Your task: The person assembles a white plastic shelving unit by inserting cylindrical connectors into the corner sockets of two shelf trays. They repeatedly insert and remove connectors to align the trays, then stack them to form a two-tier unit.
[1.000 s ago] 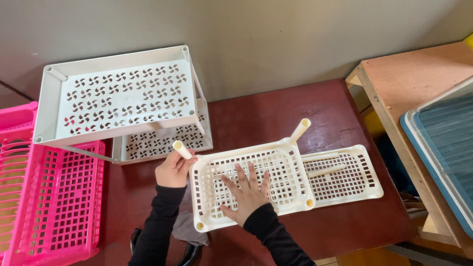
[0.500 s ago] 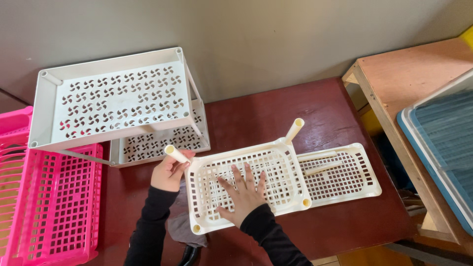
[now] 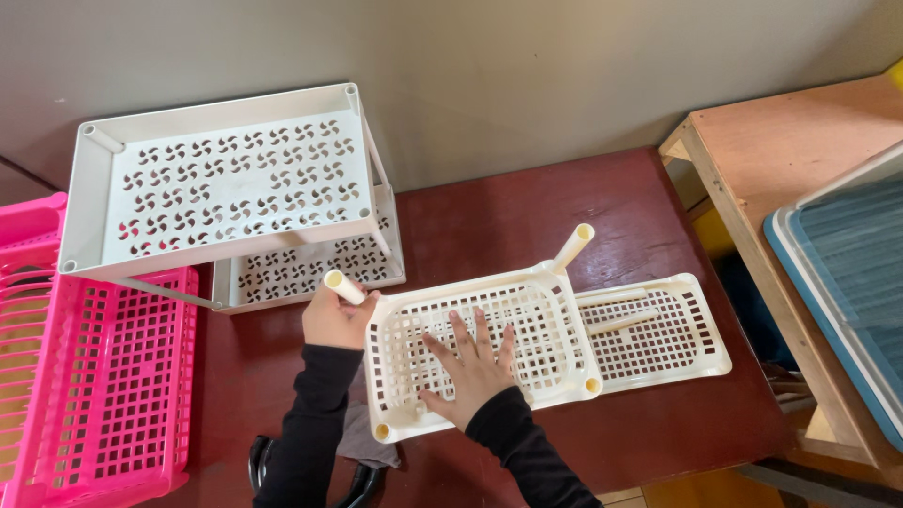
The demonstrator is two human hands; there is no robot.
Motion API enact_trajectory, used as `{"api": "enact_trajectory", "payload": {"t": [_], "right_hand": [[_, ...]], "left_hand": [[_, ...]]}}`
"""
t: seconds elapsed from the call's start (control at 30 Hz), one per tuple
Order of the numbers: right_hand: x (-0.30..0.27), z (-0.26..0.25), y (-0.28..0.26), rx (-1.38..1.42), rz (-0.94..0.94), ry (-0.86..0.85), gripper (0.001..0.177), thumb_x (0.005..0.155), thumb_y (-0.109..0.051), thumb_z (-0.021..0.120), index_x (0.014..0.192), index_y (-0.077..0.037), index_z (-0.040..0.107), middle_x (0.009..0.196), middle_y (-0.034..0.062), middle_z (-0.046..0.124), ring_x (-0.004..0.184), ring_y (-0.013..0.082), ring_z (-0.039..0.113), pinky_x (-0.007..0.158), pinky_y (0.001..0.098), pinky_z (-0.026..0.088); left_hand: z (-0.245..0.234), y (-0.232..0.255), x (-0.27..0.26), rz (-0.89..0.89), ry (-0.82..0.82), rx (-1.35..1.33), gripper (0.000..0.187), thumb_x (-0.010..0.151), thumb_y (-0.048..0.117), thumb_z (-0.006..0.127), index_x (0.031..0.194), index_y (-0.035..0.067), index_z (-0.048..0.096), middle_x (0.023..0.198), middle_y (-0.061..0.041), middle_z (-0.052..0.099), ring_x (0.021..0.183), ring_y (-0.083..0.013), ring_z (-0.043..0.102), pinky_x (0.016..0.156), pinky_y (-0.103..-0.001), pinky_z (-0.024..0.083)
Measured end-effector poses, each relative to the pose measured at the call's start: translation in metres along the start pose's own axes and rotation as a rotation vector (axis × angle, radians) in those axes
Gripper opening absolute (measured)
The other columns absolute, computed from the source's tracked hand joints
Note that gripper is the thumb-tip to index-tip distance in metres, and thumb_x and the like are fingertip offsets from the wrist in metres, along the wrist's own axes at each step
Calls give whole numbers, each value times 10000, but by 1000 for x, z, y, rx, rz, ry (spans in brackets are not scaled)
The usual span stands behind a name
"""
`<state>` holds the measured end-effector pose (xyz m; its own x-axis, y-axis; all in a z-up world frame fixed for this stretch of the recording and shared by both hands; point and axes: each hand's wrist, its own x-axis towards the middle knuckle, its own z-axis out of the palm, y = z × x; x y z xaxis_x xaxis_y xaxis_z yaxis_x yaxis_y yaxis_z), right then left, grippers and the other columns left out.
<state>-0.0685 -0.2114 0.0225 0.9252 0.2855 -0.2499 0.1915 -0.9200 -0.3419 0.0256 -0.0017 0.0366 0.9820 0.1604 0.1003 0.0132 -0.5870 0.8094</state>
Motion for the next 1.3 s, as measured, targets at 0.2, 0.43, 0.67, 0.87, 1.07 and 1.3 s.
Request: {"api": "enact_trajectory", "payload": {"t": [0.2, 0.43, 0.67, 0.87, 1.07, 1.3], "right_hand": [[-1, 3, 1, 9, -22, 57, 869, 845, -645, 609, 1584, -354, 256, 1675, 170, 67, 1519, 446, -102, 1109, 769, -91], [0, 2, 0, -1, -9, 22, 867, 854, -655, 606, 1581, -345, 250, 1675, 161, 64, 1526, 444, -107, 1115, 772, -90], [0, 3, 1, 27, -15, 28, 872, 853, -655, 613, 1580, -340, 250, 1677, 159, 42, 1520, 438, -121, 1106, 777, -108], [0, 6, 2, 41, -25, 60, 875, 845, -649, 629, 1577, -338, 262, 1674, 162, 51, 1520, 442, -112, 1102, 777, -111], [-1, 9, 3, 55, -37, 135, 852, 807, -631, 661, 1542, -291, 396, 1676, 185, 147, 1517, 446, -35, 1115, 750, -76], [-6, 15, 4, 61, -76, 369, 712, 784, -581, 701, 1364, -183, 588, 1457, 232, 427, 1385, 429, 306, 1122, 667, 113]], "left_hand": [[-16, -8, -1, 127, -282, -529, 306, 895, -36, 646, 1200, 1, 645, 1132, -36, 737, 1086, -120, 700, 938, -274, 560], [-2, -9, -11, 78, 53, -299, 297, 825, 70, 820, 1083, -8, 697, 950, -59, 773, 884, -110, 759, 787, -259, 616], [10, -8, -6, 161, 204, -28, 314, 818, 136, 888, 920, -19, 635, 806, -72, 718, 702, -122, 713, 675, -281, 587], [-8, -14, -2, 155, -87, -523, 388, 825, 59, 763, 1181, 23, 614, 983, -17, 715, 907, -73, 699, 823, -236, 569], [-14, -20, -10, 117, -51, -273, 216, 879, 36, 736, 1089, -7, 708, 995, -80, 780, 900, -107, 740, 798, -249, 580], [-2, -11, -11, 149, 123, -148, 245, 842, 146, 836, 945, 1, 667, 860, -90, 750, 763, -115, 716, 705, -254, 565]]}}
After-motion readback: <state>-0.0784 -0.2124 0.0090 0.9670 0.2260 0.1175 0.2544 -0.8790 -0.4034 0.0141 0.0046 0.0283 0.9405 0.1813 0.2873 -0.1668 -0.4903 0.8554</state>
